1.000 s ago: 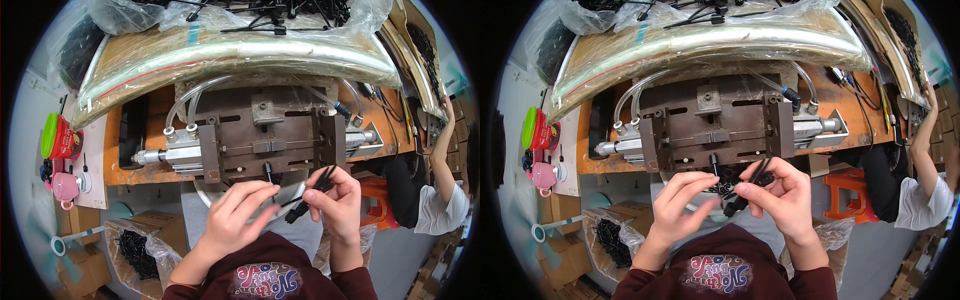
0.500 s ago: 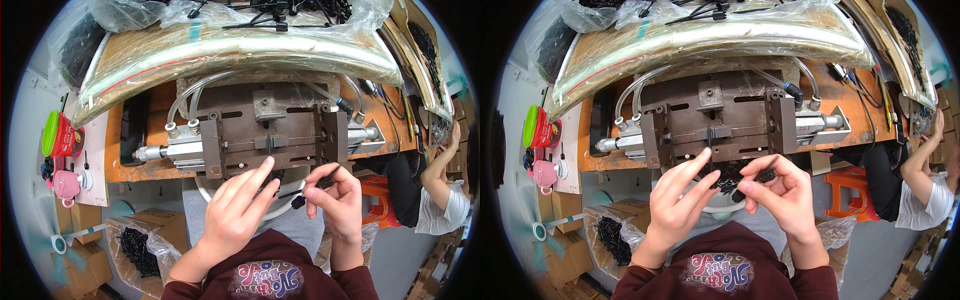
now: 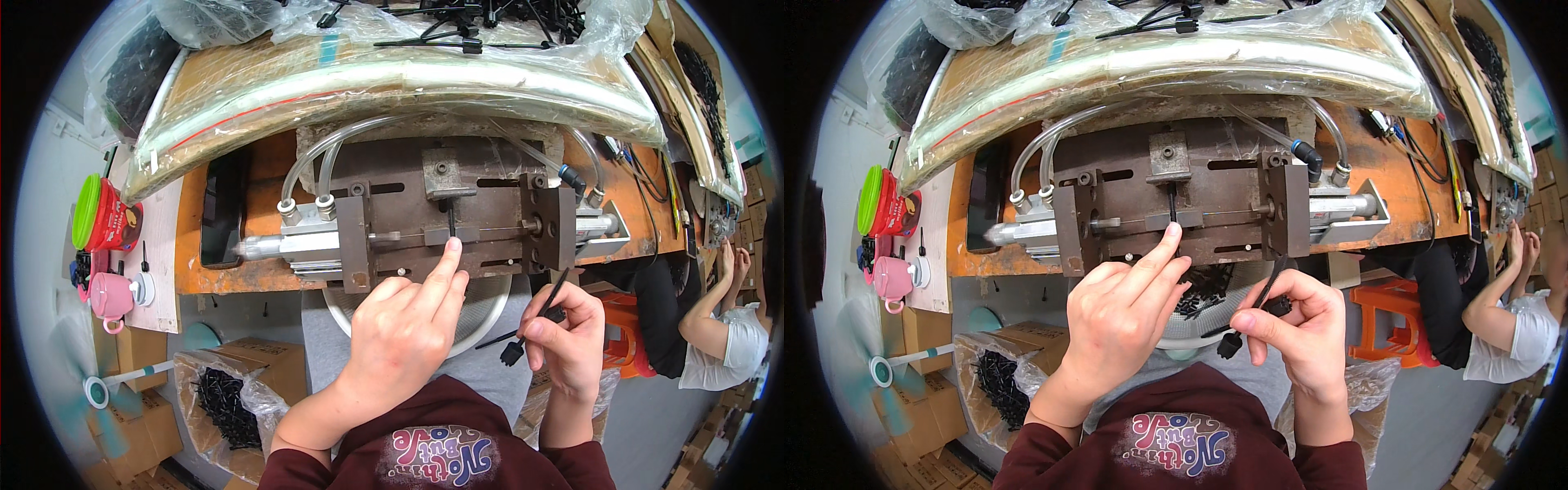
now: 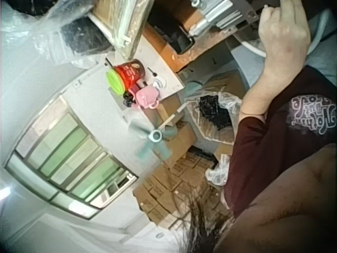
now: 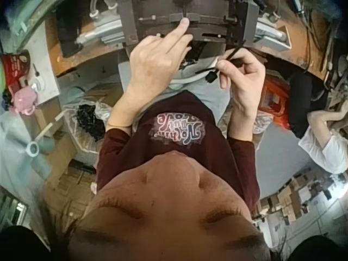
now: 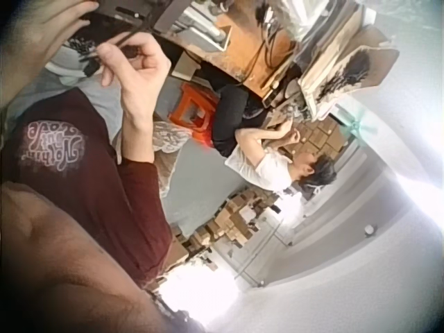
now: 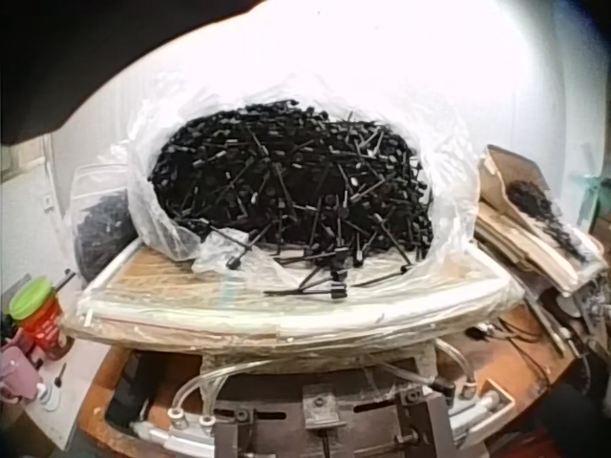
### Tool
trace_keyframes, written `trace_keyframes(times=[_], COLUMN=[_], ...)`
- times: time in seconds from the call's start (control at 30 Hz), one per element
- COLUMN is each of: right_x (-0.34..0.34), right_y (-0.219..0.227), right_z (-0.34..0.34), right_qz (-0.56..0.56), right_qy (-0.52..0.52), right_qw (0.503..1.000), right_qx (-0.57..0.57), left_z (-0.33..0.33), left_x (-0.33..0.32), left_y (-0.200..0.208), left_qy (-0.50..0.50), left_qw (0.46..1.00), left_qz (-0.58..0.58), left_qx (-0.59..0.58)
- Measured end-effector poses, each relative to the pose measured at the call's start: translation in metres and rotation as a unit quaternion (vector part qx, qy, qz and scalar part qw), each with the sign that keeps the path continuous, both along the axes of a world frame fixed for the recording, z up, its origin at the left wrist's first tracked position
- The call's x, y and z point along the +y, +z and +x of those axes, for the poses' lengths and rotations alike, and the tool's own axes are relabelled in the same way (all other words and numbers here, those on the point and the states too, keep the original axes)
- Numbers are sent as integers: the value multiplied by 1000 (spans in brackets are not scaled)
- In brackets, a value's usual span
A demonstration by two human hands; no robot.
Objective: The recorder is assembling small black plastic components using a pneumatic assembly jig.
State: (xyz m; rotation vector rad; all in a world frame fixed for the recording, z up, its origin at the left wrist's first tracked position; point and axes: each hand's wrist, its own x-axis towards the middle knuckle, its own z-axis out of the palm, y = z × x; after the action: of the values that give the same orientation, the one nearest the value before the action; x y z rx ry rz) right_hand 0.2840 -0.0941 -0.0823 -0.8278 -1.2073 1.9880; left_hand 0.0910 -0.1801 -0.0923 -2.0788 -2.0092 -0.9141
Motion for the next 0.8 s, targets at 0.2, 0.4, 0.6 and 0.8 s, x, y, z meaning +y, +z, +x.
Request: trace_keyframes(times=[0.2,0.4,0.6,0.8], right_x=[-1,-4,-6,-15], right_y=[-2,4,17,26], right_z=[-12,-24,-9,-5], right_qz=[-38,-1,148,216], right_qy=[-7,23,-62,-68], right_qw=[999,1000,985,973], right_qx=[4,-7,69,43], left_z=[0,4,-1,2], left_x=[-17,-28,-12,1], left_y=[13,16,-1,-2], left_qy=[-139,-119,-15,3], left_qw=[969,972,999,1000], left_qz=[8,14,23,6], left_qx=[-205,-201,-44,2])
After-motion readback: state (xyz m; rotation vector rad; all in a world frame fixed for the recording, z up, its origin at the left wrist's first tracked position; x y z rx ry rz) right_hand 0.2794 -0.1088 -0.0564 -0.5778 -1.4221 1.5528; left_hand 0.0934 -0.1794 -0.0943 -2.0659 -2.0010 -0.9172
